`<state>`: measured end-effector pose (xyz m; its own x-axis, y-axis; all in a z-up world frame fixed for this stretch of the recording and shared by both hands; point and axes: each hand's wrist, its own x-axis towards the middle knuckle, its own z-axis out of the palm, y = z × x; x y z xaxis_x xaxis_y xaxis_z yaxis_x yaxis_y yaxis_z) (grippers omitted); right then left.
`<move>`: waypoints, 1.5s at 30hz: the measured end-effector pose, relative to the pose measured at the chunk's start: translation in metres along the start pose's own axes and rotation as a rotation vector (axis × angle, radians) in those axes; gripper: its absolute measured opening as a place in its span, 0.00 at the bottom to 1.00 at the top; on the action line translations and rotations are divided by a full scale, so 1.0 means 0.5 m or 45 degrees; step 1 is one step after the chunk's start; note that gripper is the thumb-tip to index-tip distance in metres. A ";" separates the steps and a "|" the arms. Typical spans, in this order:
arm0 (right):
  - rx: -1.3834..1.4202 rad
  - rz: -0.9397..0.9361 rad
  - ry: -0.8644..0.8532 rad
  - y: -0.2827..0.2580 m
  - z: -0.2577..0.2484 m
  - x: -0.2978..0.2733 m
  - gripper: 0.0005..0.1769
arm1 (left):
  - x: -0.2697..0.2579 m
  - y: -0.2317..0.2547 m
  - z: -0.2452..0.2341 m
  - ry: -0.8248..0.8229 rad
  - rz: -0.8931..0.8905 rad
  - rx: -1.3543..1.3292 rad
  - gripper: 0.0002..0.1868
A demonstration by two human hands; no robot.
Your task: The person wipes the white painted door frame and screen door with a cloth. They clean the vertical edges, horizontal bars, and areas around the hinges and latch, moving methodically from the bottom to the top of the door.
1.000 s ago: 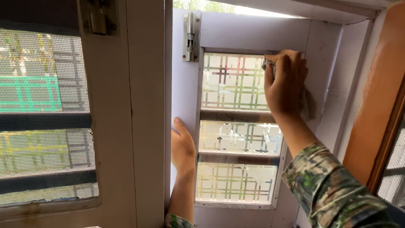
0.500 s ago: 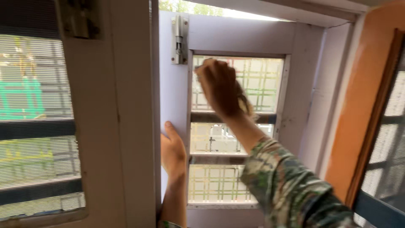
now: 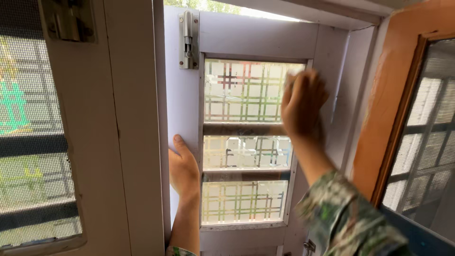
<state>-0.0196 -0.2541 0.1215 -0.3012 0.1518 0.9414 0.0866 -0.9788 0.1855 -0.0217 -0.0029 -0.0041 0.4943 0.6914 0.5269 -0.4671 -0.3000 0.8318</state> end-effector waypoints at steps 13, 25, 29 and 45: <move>0.457 -0.181 -0.748 -0.007 -0.048 -0.021 0.03 | 0.006 0.000 -0.009 0.104 0.206 0.005 0.33; 0.038 -0.453 -0.723 -0.243 -0.037 -0.139 0.17 | 0.017 -0.024 0.005 0.210 0.314 -0.006 0.32; 0.633 -0.701 -0.694 -0.275 -0.099 -0.233 0.10 | 0.012 -0.011 -0.012 0.018 0.031 0.014 0.31; 0.521 -0.155 0.005 -0.287 0.066 0.057 0.09 | 0.010 -0.028 0.000 0.062 0.183 -0.114 0.32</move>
